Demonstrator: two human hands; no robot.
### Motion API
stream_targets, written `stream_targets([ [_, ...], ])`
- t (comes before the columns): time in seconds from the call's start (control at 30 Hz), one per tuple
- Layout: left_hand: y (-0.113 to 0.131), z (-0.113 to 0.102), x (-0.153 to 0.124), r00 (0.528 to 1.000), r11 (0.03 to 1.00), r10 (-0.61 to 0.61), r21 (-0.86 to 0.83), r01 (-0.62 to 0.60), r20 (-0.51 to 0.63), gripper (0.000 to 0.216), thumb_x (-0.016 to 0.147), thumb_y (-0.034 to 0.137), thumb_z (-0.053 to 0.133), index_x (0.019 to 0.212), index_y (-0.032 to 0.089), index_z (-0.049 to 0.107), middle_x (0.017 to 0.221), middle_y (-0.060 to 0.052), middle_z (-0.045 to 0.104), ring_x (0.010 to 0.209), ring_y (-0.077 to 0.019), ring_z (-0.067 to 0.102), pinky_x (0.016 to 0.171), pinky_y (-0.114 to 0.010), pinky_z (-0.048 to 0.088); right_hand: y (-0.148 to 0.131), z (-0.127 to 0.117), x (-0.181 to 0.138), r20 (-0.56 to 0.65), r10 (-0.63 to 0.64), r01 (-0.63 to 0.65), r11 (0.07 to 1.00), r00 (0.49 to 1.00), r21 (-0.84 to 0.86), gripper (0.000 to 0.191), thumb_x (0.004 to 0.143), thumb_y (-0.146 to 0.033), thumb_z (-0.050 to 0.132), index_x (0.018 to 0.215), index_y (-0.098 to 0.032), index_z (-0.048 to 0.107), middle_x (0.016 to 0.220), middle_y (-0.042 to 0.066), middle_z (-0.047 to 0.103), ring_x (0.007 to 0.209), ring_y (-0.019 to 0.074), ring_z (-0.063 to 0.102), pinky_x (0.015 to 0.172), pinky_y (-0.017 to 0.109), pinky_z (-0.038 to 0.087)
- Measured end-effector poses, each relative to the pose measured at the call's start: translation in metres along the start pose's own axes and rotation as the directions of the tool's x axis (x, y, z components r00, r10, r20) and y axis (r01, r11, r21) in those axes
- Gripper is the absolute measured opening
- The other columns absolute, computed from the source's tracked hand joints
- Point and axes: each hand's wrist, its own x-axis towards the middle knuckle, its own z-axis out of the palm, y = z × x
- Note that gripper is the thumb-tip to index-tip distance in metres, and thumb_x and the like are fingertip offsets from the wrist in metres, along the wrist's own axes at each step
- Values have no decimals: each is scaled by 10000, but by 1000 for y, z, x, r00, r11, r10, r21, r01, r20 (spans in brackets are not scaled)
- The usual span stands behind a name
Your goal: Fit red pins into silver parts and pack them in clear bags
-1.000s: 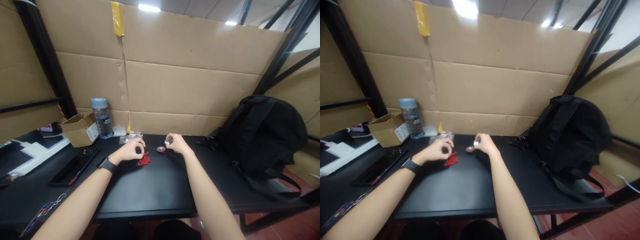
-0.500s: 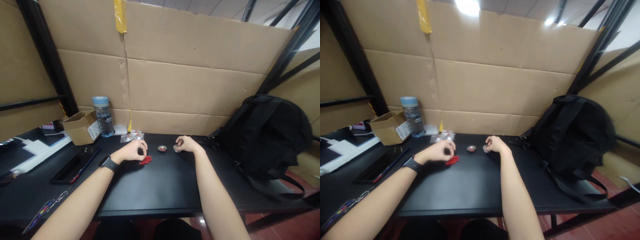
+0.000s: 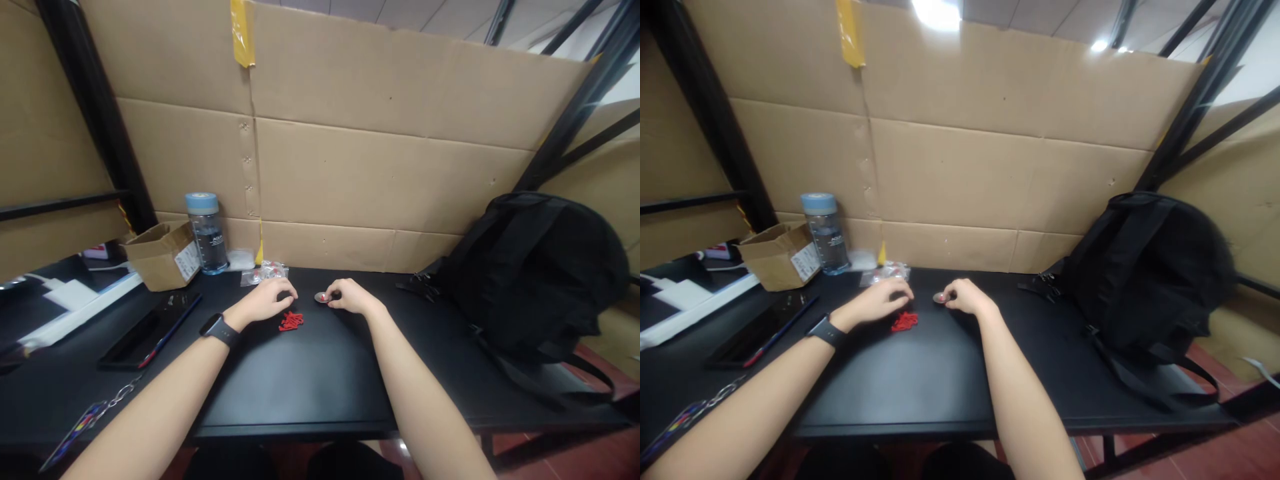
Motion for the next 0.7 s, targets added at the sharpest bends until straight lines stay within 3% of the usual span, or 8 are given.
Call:
stream_targets([
  [0.17,0,6,3,995,998,7,-67,-14,-102,234,994,312,527,1069,223,730,1088,-73,716,1047,-223,643,981,-363,480,-22,11,6,-122,-184,203,966,975,161,139,894,-206,706,962,-262,813,997,25,775,931,176,708,867,272,491],
  [0.4,8,6,4,998,974,61,-218,-65,-25,214,980,377,593,993,224,742,1072,-60,692,1008,-199,637,971,-344,480,-45,16,9,-236,-256,323,894,937,311,73,834,-277,800,897,-242,809,967,18,742,869,159,684,813,259,486],
  [0.5,8,5,4,998,977,58,-205,-59,-8,231,979,382,588,940,207,735,1109,-68,663,1032,-200,627,986,-349,473,-48,17,8,-201,-249,305,895,947,325,105,822,-316,809,883,-232,797,974,17,740,868,160,676,802,253,479],
  [0.7,1,2,4,999,999,0,-36,-2,-48,228,979,368,577,917,212,731,1168,-79,611,1137,-234,572,1042,-402,435,-50,8,5,1,-150,141,928,989,345,162,901,-355,699,955,-208,742,845,-6,729,759,149,644,739,240,474],
])
